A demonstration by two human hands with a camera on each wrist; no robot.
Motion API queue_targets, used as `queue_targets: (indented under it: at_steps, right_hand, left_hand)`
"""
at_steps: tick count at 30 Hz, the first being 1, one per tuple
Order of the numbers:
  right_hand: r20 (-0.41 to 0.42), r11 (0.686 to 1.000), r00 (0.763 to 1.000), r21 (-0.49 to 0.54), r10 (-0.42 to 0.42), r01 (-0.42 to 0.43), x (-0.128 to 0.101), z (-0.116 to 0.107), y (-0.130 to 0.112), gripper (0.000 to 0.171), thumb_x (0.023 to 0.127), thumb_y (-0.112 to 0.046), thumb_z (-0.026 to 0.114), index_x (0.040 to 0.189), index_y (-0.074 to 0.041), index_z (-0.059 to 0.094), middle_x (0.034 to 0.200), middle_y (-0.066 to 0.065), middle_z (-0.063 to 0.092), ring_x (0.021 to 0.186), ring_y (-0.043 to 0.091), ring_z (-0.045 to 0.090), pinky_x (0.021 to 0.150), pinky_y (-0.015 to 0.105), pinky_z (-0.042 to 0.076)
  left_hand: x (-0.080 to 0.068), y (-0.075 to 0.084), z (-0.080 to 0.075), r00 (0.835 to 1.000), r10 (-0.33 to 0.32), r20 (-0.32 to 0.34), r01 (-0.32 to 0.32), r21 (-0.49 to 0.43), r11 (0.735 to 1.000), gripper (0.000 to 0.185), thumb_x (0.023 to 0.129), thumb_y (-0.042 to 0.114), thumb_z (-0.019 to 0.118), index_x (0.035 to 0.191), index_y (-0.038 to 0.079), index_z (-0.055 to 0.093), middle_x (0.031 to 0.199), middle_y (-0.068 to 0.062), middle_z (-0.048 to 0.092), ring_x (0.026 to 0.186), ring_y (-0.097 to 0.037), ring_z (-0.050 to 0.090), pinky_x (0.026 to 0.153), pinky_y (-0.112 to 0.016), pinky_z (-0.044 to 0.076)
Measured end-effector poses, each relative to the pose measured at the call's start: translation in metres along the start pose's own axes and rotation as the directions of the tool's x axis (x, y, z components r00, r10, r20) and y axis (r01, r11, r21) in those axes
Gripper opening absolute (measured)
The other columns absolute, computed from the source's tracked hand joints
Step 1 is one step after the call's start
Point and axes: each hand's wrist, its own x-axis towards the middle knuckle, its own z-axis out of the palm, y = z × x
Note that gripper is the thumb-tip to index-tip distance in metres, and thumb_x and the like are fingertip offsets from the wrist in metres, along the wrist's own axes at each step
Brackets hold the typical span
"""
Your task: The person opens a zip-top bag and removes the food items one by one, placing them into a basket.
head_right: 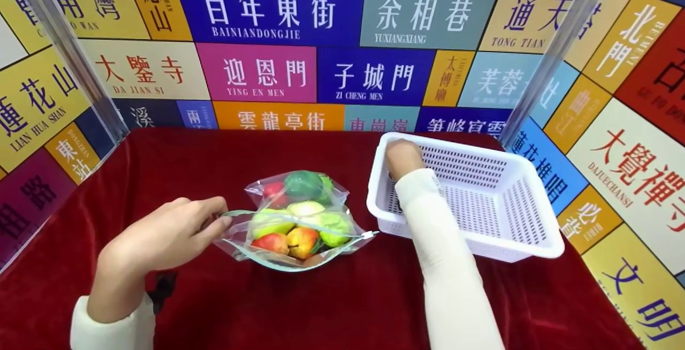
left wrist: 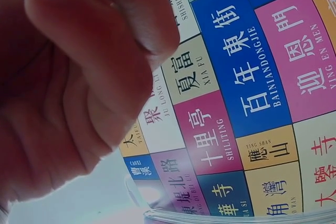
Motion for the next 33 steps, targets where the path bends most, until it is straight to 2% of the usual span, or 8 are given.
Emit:
queue_targets:
  at_steps: [7, 14, 17, 20, 22, 27, 29, 33]
  right_hand:
    - [-0.014, 0.998, 1.0, -0.055, -0.022, 0.021, 0.0, 0.009, 0.004, 0.048, 0.08, -0.017, 0.083, 0.113, 0.012, 0.064, 0.104, 0.02, 0.067, 0.093, 0.028, 0.057, 0.1, 0.049, 0.05]
    - [-0.013, 1.0, 1.0, 0.011, -0.024, 0.024, -0.004, 0.01, 0.009, 0.048, 0.081, -0.017, 0.083, 0.116, 0.01, 0.064, 0.109, 0.022, 0.067, 0.095, 0.028, 0.057, 0.098, 0.05, 0.051]
    - [-0.048, 0.999, 0.998, 0.024, -0.029, 0.03, -0.013, 0.001, 0.01, 0.044, 0.081, -0.023, 0.083, 0.108, 0.008, 0.066, 0.108, 0.023, 0.067, 0.094, 0.03, 0.058, 0.094, 0.05, 0.052]
    - [-0.078, 0.999, 0.996, 0.028, -0.043, 0.046, -0.029, -0.019, 0.004, 0.039, 0.081, -0.026, 0.082, 0.099, 0.004, 0.066, 0.104, 0.022, 0.067, 0.092, 0.032, 0.06, 0.088, 0.05, 0.054]
    - [-0.105, 0.996, 0.991, 0.023, -0.079, 0.082, -0.045, -0.037, -0.005, 0.035, 0.082, -0.026, 0.08, 0.099, 0.001, 0.066, 0.102, 0.02, 0.068, 0.092, 0.033, 0.063, 0.085, 0.05, 0.055]
    - [-0.219, 0.986, 0.962, -0.008, -0.162, 0.164, -0.113, -0.079, -0.04, 0.038, 0.089, -0.024, 0.074, 0.119, -0.001, 0.065, 0.114, 0.02, 0.069, 0.101, 0.036, 0.066, 0.087, 0.052, 0.054]
    - [-0.278, 0.98, 0.941, -0.022, -0.195, 0.196, -0.147, -0.09, -0.057, 0.042, 0.092, -0.027, 0.073, 0.125, -0.003, 0.063, 0.119, 0.019, 0.068, 0.103, 0.036, 0.066, 0.089, 0.053, 0.053]
    - [-0.378, 0.958, 0.883, -0.048, -0.278, 0.281, -0.214, -0.093, -0.091, 0.04, 0.092, -0.032, 0.073, 0.123, -0.008, 0.064, 0.116, 0.013, 0.07, 0.101, 0.032, 0.067, 0.089, 0.052, 0.054]
  left_hand:
    - [0.0, 0.002, 0.001, 1.0, 0.015, -0.011, -0.015, 0.006, 1.0, 0.015, 0.098, 0.022, 0.057, 0.087, 0.011, 0.061, 0.062, -0.001, 0.051, 0.056, -0.017, 0.05, 0.056, -0.032, 0.043]
    - [0.001, 0.003, 0.004, 1.0, 0.018, 0.0, -0.018, 0.003, 1.0, 0.016, 0.099, 0.023, 0.057, 0.088, 0.012, 0.06, 0.063, -0.001, 0.052, 0.056, -0.017, 0.05, 0.056, -0.031, 0.044]
    - [0.001, 0.003, 0.004, 1.0, 0.011, 0.01, -0.011, -0.002, 1.0, 0.015, 0.099, 0.023, 0.057, 0.089, 0.012, 0.06, 0.063, -0.001, 0.052, 0.056, -0.017, 0.051, 0.056, -0.031, 0.044]
    - [0.001, 0.002, 0.004, 1.0, 0.0, 0.016, 0.0, -0.003, 1.0, 0.015, 0.099, 0.023, 0.057, 0.09, 0.011, 0.06, 0.063, -0.002, 0.052, 0.056, -0.018, 0.051, 0.056, -0.031, 0.044]
    - [0.001, 0.002, 0.003, 1.0, -0.006, 0.018, 0.006, -0.003, 1.0, 0.015, 0.098, 0.022, 0.057, 0.091, 0.01, 0.061, 0.063, -0.002, 0.052, 0.056, -0.018, 0.051, 0.055, -0.031, 0.044]
    - [0.001, 0.002, 0.002, 1.0, 0.008, 0.006, -0.008, 0.009, 1.0, 0.015, 0.098, 0.023, 0.057, 0.091, 0.01, 0.06, 0.063, -0.002, 0.052, 0.056, -0.018, 0.051, 0.055, -0.031, 0.044]
    - [0.001, 0.002, 0.002, 1.0, 0.023, -0.015, -0.023, 0.019, 1.0, 0.016, 0.098, 0.022, 0.056, 0.089, 0.01, 0.06, 0.063, -0.002, 0.052, 0.055, -0.018, 0.051, 0.054, -0.031, 0.043]
    - [0.001, 0.002, 0.003, 0.998, 0.042, -0.055, -0.041, 0.02, 0.999, 0.017, 0.098, 0.021, 0.055, 0.085, 0.011, 0.058, 0.061, -0.002, 0.05, 0.054, -0.018, 0.049, 0.053, -0.031, 0.042]
